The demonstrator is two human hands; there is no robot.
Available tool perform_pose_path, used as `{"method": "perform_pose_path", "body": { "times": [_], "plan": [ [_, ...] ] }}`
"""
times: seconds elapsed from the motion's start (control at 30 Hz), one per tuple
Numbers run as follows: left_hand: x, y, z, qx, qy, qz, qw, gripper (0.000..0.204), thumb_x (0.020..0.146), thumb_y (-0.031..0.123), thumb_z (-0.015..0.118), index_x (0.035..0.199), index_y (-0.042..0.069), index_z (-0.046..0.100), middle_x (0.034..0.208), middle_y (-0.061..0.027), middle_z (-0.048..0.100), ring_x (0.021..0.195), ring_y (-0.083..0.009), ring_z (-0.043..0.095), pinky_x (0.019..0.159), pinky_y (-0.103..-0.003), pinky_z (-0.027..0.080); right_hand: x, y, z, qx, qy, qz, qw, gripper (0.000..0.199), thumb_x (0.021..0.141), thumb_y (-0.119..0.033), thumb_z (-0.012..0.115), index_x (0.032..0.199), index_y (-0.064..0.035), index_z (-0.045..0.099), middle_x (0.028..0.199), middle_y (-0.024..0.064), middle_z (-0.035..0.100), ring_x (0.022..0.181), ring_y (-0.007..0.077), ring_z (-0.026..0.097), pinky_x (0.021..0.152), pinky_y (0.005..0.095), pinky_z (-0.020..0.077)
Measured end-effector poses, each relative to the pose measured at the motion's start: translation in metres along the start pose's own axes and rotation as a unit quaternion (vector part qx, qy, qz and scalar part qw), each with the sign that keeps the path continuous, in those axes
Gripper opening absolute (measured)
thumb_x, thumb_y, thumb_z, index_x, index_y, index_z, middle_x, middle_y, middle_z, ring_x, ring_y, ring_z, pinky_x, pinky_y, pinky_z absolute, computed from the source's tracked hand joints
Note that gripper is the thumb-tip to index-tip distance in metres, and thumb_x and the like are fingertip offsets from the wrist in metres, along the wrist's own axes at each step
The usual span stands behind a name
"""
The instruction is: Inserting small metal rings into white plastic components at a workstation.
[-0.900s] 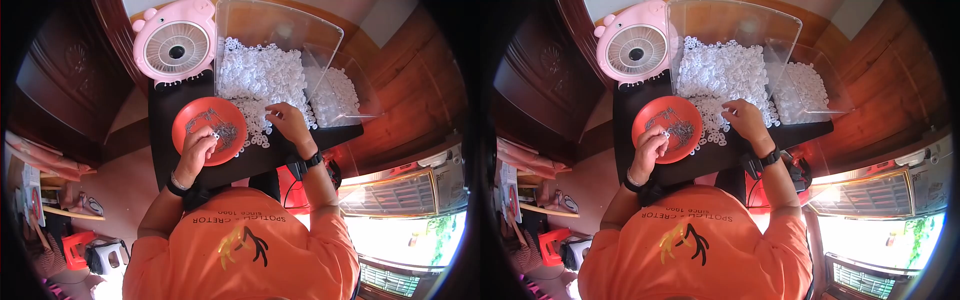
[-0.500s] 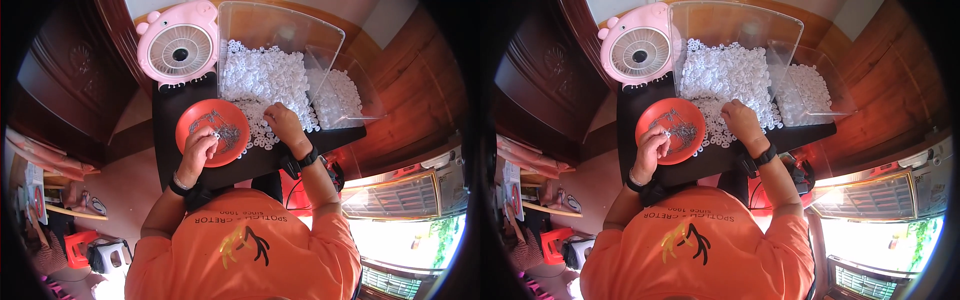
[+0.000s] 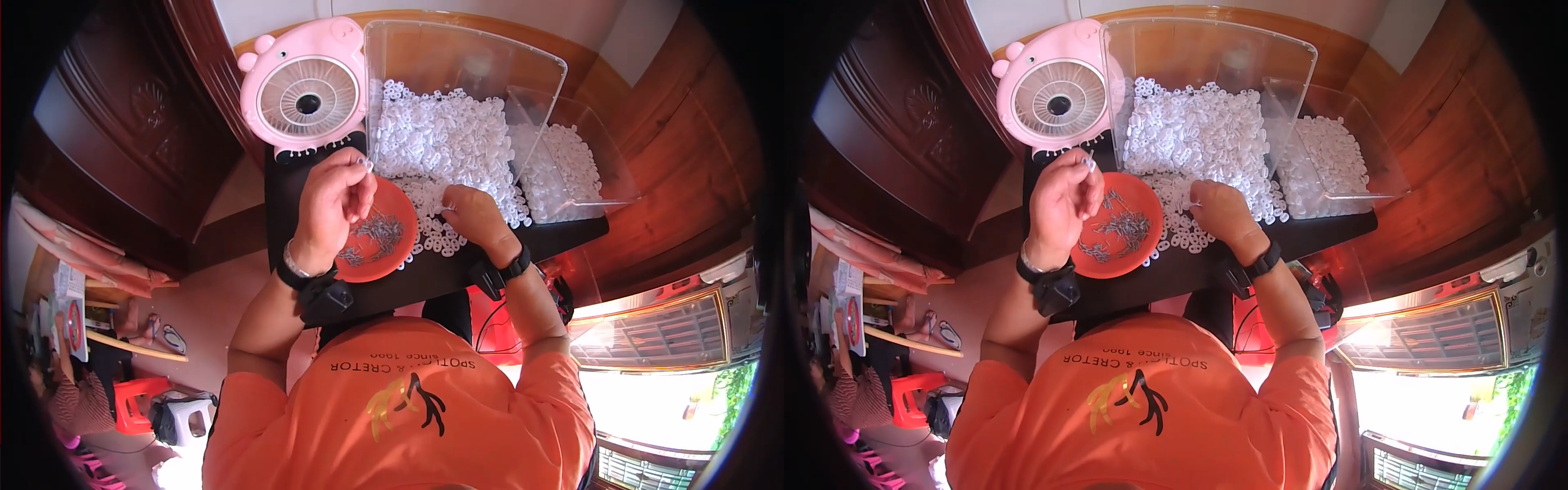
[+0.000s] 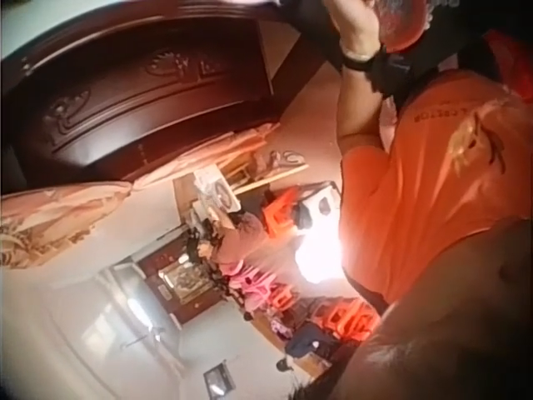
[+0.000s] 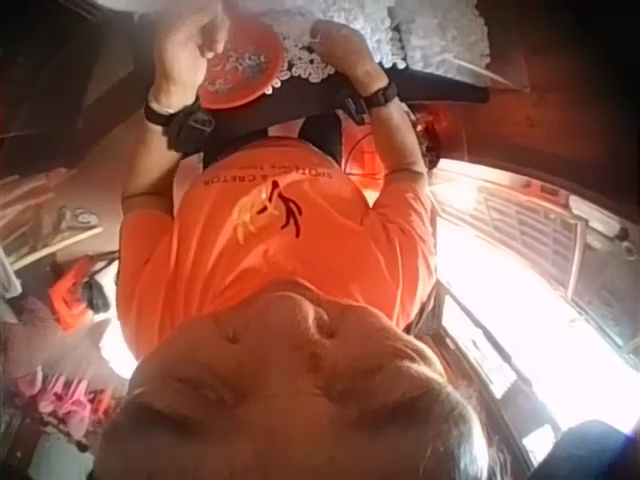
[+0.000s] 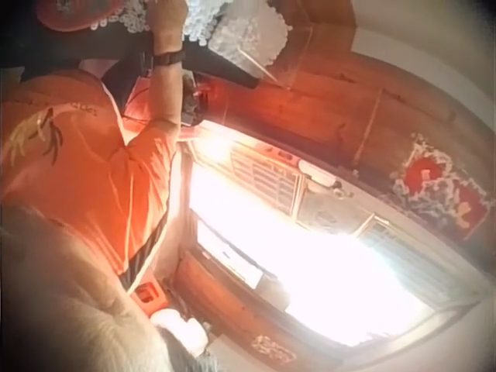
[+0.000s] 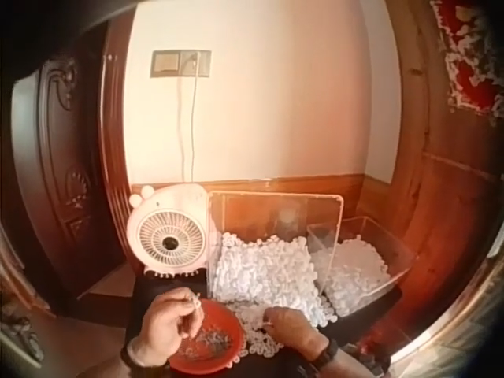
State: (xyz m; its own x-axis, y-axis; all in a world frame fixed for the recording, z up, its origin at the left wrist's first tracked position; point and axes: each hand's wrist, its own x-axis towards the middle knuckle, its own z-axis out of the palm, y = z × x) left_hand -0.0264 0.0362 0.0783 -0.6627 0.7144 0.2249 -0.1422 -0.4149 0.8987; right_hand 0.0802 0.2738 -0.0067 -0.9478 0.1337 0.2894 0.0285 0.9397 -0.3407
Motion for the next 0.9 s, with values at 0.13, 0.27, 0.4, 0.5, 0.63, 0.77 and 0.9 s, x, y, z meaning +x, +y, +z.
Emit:
{"method": "perform_pose_path", "body": {
  "times": [0.13, 0.27, 0.4, 0.5, 0.63, 0.77, 0.9],
  "plan": [
    [0.018, 0.001, 0.009, -0.021, 0.022, 0.006, 1.000, 0.019, 0.086, 0.018, 0.045, 0.071, 0.007, 0.049, 0.060, -0.0025, 0.050, 0.044, -0.0088, 0.043, 0.039, -0.019, 0.027, 0.018, -0.007, -0.023, 0.155, 0.078, 0.015, 0.985, 0.015, 0.078, -0.013, 0.065, 0.088, -0.0017, 0.061, 0.074, 0.0128, 0.063, 0.066, 0.0239, 0.062, 0.061, 0.0345, 0.0483],
    [0.023, -0.018, 0.000, 0.045, 0.016, 0.020, 0.999, 0.018, 0.087, 0.020, 0.044, 0.075, 0.006, 0.048, 0.060, -0.0042, 0.049, 0.046, -0.0098, 0.042, 0.041, -0.020, 0.027, 0.054, -0.026, -0.050, 0.491, 0.059, 0.028, 0.869, 0.015, 0.086, -0.008, 0.062, 0.100, -0.0038, 0.061, 0.086, -0.0005, 0.065, 0.074, 0.0073, 0.059, 0.061, 0.0210, 0.0438],
    [0.022, -0.029, -0.001, 0.064, 0.022, 0.029, 0.997, 0.019, 0.086, 0.022, 0.045, 0.075, 0.007, 0.048, 0.062, -0.0045, 0.051, 0.049, -0.0085, 0.045, 0.043, -0.019, 0.027, 0.079, -0.054, -0.047, 0.604, 0.052, -0.009, 0.796, 0.016, 0.085, -0.005, 0.062, 0.102, -0.0045, 0.062, 0.085, 0.0007, 0.064, 0.073, 0.0088, 0.059, 0.060, 0.0212, 0.0444],
    [0.026, -0.027, -0.003, 0.034, 0.046, 0.053, 0.997, 0.020, 0.086, 0.022, 0.046, 0.074, 0.007, 0.050, 0.064, -0.0035, 0.055, 0.053, -0.0073, 0.047, 0.046, -0.019, 0.031, 0.087, -0.065, -0.028, 0.645, 0.037, -0.014, 0.764, 0.016, 0.085, -0.005, 0.063, 0.102, -0.0041, 0.063, 0.085, 0.0009, 0.064, 0.073, 0.0086, 0.059, 0.059, 0.0219, 0.0453],
    [0.038, -0.040, -0.019, 0.007, 0.054, 0.059, 0.997, 0.018, 0.086, 0.021, 0.045, 0.078, 0.006, 0.049, 0.070, -0.0073, 0.056, 0.056, -0.0113, 0.050, 0.048, -0.020, 0.033, 0.091, -0.069, -0.010, 0.656, 0.015, -0.016, 0.754, 0.016, 0.086, -0.004, 0.062, 0.102, -0.0037, 0.064, 0.086, 0.0009, 0.064, 0.073, 0.0074, 0.058, 0.061, 0.0215, 0.0455],
    [0.043, -0.050, -0.030, 0.058, 0.074, 0.067, 0.993, 0.017, 0.085, 0.019, 0.046, 0.079, 0.004, 0.052, 0.071, -0.0055, 0.054, 0.059, -0.0108, 0.051, 0.050, -0.020, 0.035, 0.094, -0.061, 0.003, 0.643, 0.002, -0.007, 0.766, 0.016, 0.086, -0.001, 0.060, 0.102, -0.0025, 0.064, 0.086, 0.0008, 0.064, 0.076, 0.0074, 0.057, 0.066, 0.0221, 0.0467],
    [0.047, -0.053, -0.038, 0.139, 0.084, 0.032, 0.986, 0.016, 0.084, 0.016, 0.048, 0.078, 0.003, 0.056, 0.073, -0.0021, 0.055, 0.064, -0.0084, 0.053, 0.053, -0.020, 0.037, 0.095, -0.052, 0.010, 0.577, -0.017, 0.019, 0.816, 0.016, 0.085, 0.001, 0.059, 0.100, -0.0012, 0.064, 0.086, 0.0005, 0.064, 0.077, 0.0072, 0.057, 0.070, 0.0220, 0.0474]
  ]
}}
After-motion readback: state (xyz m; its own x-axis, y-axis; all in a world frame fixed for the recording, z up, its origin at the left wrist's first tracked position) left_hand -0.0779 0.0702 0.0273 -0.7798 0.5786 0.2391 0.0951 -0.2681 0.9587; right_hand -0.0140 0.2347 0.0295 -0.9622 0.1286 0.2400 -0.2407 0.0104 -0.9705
